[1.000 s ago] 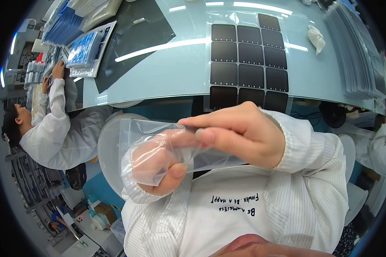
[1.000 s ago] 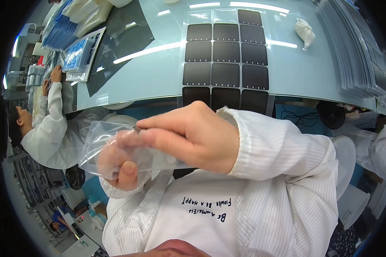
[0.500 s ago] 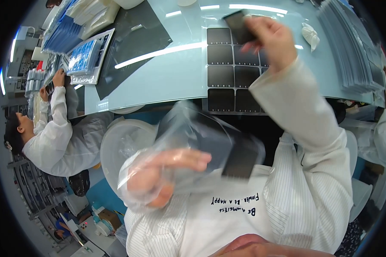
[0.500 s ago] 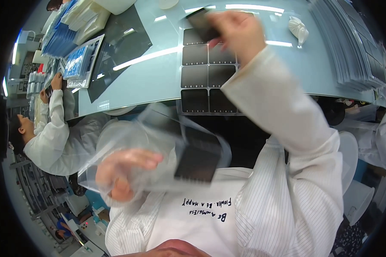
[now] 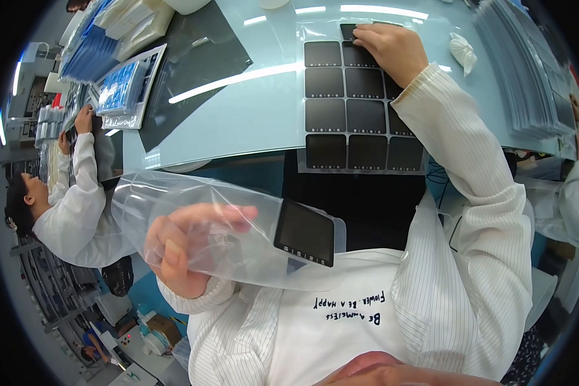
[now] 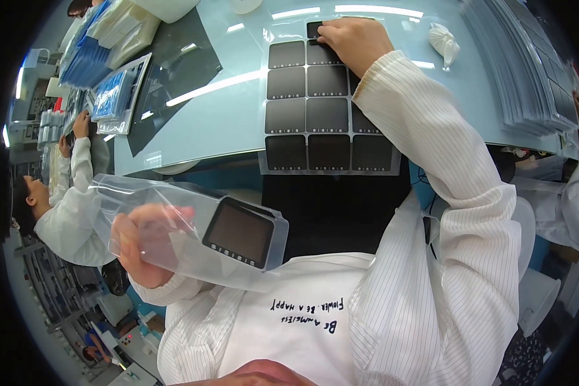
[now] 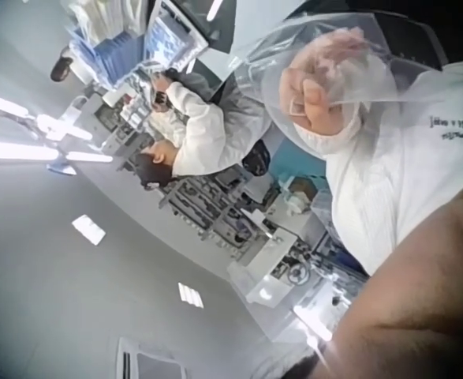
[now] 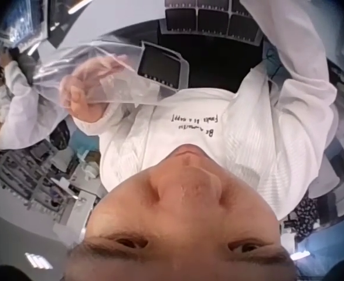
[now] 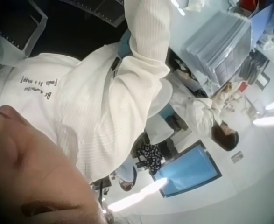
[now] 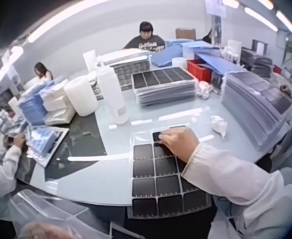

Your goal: Cleaning and inspecting small square manufacturing components on a grid sheet using a cloth and solution.

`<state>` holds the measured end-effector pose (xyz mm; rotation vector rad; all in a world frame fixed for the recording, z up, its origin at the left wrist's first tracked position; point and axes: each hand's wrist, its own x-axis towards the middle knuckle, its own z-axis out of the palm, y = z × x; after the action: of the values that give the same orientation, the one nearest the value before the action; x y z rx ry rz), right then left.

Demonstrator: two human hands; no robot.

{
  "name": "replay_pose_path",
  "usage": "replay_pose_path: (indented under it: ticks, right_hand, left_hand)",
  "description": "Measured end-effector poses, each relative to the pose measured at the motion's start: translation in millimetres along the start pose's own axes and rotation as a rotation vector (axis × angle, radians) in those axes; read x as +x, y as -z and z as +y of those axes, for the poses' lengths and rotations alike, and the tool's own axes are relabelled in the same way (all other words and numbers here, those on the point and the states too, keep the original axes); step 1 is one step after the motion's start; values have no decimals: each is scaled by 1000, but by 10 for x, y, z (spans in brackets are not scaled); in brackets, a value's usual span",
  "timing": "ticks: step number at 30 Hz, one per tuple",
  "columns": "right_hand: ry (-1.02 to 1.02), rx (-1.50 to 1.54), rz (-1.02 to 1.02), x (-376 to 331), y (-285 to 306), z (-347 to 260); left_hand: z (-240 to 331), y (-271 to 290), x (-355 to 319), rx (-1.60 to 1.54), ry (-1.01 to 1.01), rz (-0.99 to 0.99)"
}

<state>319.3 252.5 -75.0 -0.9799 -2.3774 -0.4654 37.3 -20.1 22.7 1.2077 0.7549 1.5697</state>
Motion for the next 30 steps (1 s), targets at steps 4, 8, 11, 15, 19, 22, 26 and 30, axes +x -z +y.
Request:
replay_pose_path:
  ticks: [4, 8, 11, 15, 19, 22, 26, 30]
  right_hand:
    - [-75, 4, -47, 50, 10, -29]
    - [-61, -15, -59, 65, -38, -16]
    - [-30, -14, -18, 37, -53, -8]
    - [-67, -14, -66, 64, -12, -38]
    - [-78, -24, -58, 58, -52, -13]
    - [-86, -18, -77, 77, -47, -16]
    - [-107, -20, -163, 78, -26, -40]
    - [-123, 33, -154, 49, 66, -30]
  left_hand:
    - [-3, 76, 39, 22, 2, 10]
    - [-40, 77, 67, -15, 10, -2]
    - [-45, 96, 80, 3, 27, -14]
    - [-35, 129, 81, 27, 50, -17]
    - [-59, 120, 108, 73, 3, -74]
    - [-43, 109, 121, 76, 7, -75]
    - [-56, 80, 105, 38, 10, 1]
    - [-88, -4, 142, -27, 7, 55]
